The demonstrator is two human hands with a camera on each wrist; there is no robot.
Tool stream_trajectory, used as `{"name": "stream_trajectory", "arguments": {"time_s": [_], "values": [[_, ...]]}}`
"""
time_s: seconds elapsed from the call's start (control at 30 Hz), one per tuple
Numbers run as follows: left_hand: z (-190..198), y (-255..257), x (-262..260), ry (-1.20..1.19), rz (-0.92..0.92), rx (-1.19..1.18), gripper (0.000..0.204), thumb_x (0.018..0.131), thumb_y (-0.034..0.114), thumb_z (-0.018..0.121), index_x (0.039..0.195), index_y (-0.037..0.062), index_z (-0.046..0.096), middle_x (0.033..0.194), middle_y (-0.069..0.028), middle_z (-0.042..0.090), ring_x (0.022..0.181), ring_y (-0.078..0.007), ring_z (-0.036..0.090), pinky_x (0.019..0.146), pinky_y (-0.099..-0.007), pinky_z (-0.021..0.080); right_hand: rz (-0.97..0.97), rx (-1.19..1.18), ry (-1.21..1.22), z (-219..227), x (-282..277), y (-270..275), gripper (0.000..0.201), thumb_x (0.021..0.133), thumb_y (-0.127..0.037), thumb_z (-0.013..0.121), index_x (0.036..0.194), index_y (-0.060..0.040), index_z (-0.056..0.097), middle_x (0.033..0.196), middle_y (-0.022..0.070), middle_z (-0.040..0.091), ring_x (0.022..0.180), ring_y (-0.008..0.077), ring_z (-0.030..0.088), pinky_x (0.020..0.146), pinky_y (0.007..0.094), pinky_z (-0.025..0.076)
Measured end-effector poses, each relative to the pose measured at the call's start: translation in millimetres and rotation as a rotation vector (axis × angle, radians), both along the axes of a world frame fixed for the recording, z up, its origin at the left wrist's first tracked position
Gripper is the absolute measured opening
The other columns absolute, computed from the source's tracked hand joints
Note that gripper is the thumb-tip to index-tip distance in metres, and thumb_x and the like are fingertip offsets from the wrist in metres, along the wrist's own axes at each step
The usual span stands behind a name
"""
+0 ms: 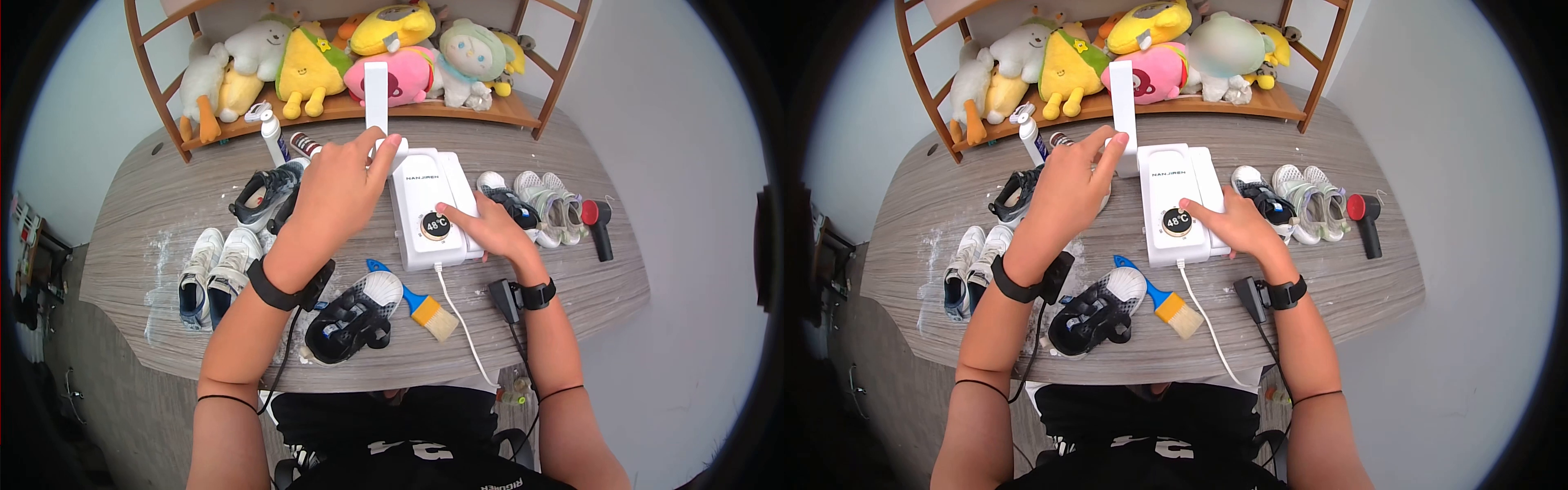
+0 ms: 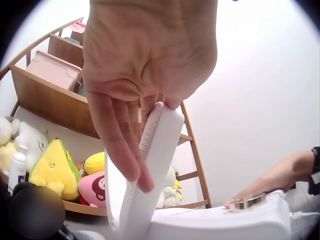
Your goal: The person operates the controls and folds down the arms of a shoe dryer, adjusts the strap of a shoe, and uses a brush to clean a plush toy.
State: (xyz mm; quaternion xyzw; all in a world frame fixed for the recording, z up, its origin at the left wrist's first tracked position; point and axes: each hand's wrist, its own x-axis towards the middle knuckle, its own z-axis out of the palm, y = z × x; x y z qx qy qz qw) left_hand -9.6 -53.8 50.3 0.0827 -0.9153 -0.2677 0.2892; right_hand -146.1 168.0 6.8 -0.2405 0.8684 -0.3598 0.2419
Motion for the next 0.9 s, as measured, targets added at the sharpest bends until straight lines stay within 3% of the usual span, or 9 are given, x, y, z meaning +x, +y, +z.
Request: {"name": "stream_trajectory", "arguments": {"time_s": [0.1,0.2,0.47,0.8,0.87,0.9], "values": [[0.0,-1.4,0.2,0.053,-0.052,-0.044,0.038,0.112,0.032,0.052,0.116,-0.0012,0.071,0.065,-0.0224,0.064,0.059,-0.0376,0.067,0.063,-0.046,0.051,-0.016,0.007,-0.011,-2.4,-1.7,0.0,0.102,0.086,-0.07,0.074,0.143,0.0111,0.054,0.11,0.0259,0.076,0.083,0.0282,0.079,0.047,0.0345,0.061],[7.5,-2.3,4.1,-0.04,-0.092,-0.003,0.037,0.111,0.032,0.053,0.119,-0.0004,0.071,0.064,-0.0214,0.063,0.058,-0.0343,0.068,0.063,-0.0447,0.052,-0.008,0.007,-0.015,0.4,-2.1,-1.1,0.104,0.085,-0.071,0.075,0.144,0.0116,0.053,0.109,0.0257,0.076,0.081,0.0278,0.078,0.047,0.0341,0.061],[13.6,14.5,17.9,-0.156,0.01,-0.202,0.041,0.109,0.039,0.059,0.114,0.0005,0.072,0.071,-0.0245,0.067,0.069,-0.0455,0.069,0.067,-0.0492,0.055,-0.005,0.003,-0.032,-3.1,-3.5,0.6,0.105,0.085,-0.072,0.074,0.143,0.0124,0.053,0.106,0.0243,0.076,0.077,0.0266,0.077,0.046,0.0338,0.06],[-5.6,36.1,39.8,-0.291,-0.03,-0.342,0.043,0.103,0.043,0.065,0.115,0.002,0.073,0.077,-0.0228,0.07,0.079,-0.0409,0.074,0.069,-0.0477,0.059,-0.009,-0.028,-0.023,-3.4,-1.7,1.0,0.101,0.086,-0.071,0.074,0.143,0.0103,0.054,0.106,0.0236,0.076,0.077,0.026,0.077,0.045,0.0338,0.059],[-13.4,39.2,39.4,-0.293,-0.054,-0.385,0.032,0.1,0.031,0.072,0.093,-0.0009,0.073,0.076,-0.0181,0.071,0.079,-0.036,0.076,0.068,-0.0436,0.06,-0.012,-0.036,-0.017,-3.7,-2.7,2.1,0.101,0.086,-0.071,0.074,0.143,0.0104,0.054,0.106,0.0239,0.076,0.076,0.0261,0.077,0.044,0.0339,0.058],[-16.3,40.9,40.2,-0.295,-0.058,-0.387,0.032,0.1,0.031,0.072,0.093,-0.0009,0.073,0.076,-0.0181,0.071,0.079,-0.036,0.076,0.068,-0.0436,0.06,-0.015,-0.04,-0.018,-5.3,-3.0,2.1,0.102,0.086,-0.071,0.074,0.143,0.0104,0.054,0.106,0.0242,0.076,0.075,0.0264,0.077,0.044,0.0338,0.058]]}}
